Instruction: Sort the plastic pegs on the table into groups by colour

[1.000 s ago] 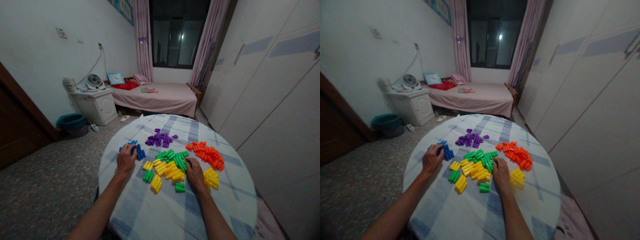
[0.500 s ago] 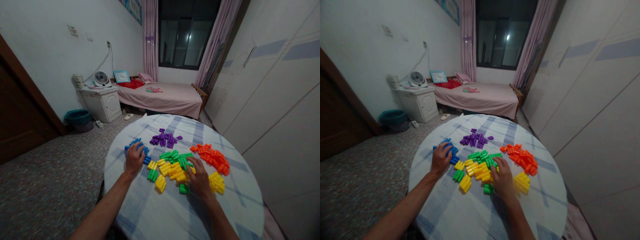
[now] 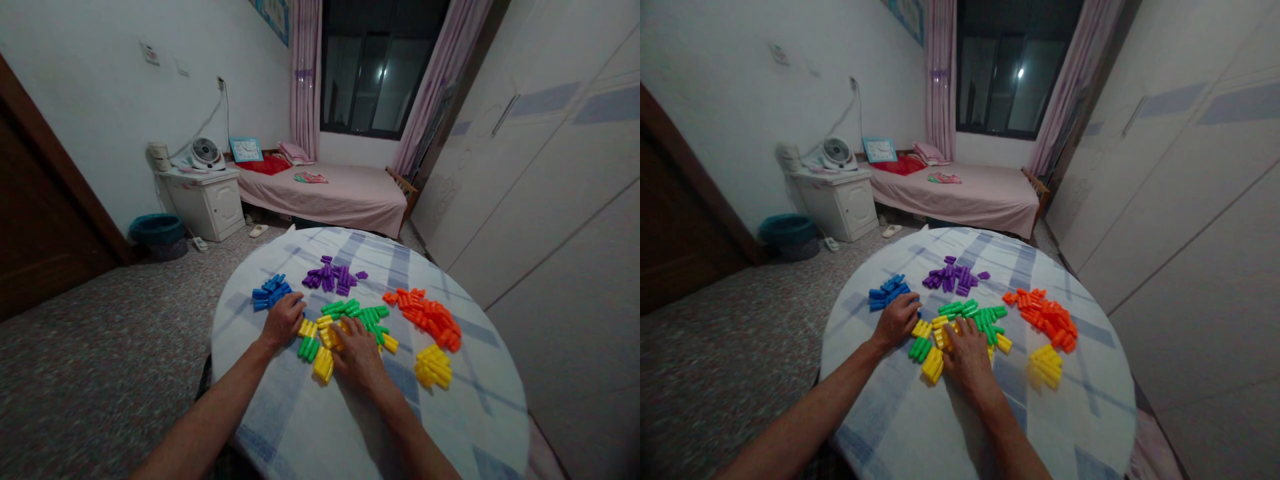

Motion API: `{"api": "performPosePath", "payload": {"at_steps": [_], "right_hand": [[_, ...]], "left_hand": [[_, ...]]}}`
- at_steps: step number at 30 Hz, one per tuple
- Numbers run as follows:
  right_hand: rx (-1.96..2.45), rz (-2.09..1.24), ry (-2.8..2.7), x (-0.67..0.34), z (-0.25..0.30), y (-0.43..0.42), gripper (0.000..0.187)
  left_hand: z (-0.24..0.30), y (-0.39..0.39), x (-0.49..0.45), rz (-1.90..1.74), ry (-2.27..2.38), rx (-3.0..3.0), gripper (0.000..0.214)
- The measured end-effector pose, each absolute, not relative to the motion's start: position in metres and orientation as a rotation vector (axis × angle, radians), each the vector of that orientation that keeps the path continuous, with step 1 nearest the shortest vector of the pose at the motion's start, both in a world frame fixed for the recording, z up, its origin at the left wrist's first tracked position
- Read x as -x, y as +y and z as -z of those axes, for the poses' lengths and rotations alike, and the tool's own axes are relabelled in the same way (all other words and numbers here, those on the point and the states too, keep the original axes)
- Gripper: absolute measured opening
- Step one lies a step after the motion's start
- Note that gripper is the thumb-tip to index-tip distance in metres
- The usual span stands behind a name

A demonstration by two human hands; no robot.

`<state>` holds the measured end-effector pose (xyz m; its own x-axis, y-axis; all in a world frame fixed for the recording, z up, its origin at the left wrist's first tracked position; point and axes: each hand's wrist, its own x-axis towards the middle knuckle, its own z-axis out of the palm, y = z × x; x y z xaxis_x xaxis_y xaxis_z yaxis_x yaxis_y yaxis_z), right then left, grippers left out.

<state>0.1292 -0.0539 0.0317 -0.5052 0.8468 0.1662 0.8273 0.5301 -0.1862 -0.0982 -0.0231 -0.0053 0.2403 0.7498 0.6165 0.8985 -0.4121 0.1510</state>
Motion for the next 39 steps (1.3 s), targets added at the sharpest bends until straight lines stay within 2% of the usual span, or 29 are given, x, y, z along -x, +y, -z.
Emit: {"api": "performPosePath", "payload": {"at_steps": [4, 10, 18, 30, 39], "right_hand": [[1.548, -0.020, -2.588, -0.116, -0.039, -0.054, 0.034], [1.565, 0.110, -2.638, -0.112, -0.037, -0.047, 0.038], [1.423, -0.013, -2.763, -0.111, -0.048, -0.033, 0.028], [1.304, -0.145, -2.629, -0.126, -0.052, -0.032, 0.036], [1.829, 0.181, -2.205, -0.238, -0.073, -0.014, 0.044]], "left_hand": [[0.009, -0.020, 0.099, 0.930, -1.541, 2.269, 0.022], [0.011, -0.019, 0.101, 0.923, -1.552, 2.266, 0.020], [0.010, -0.019, 0.100, 0.899, -1.585, 2.238, 0.019], [0.008, -0.019, 0.099, 0.901, -1.597, 2.236, 0.019], [0.011, -0.017, 0.101, 0.895, -1.622, 2.253, 0.019]]}}
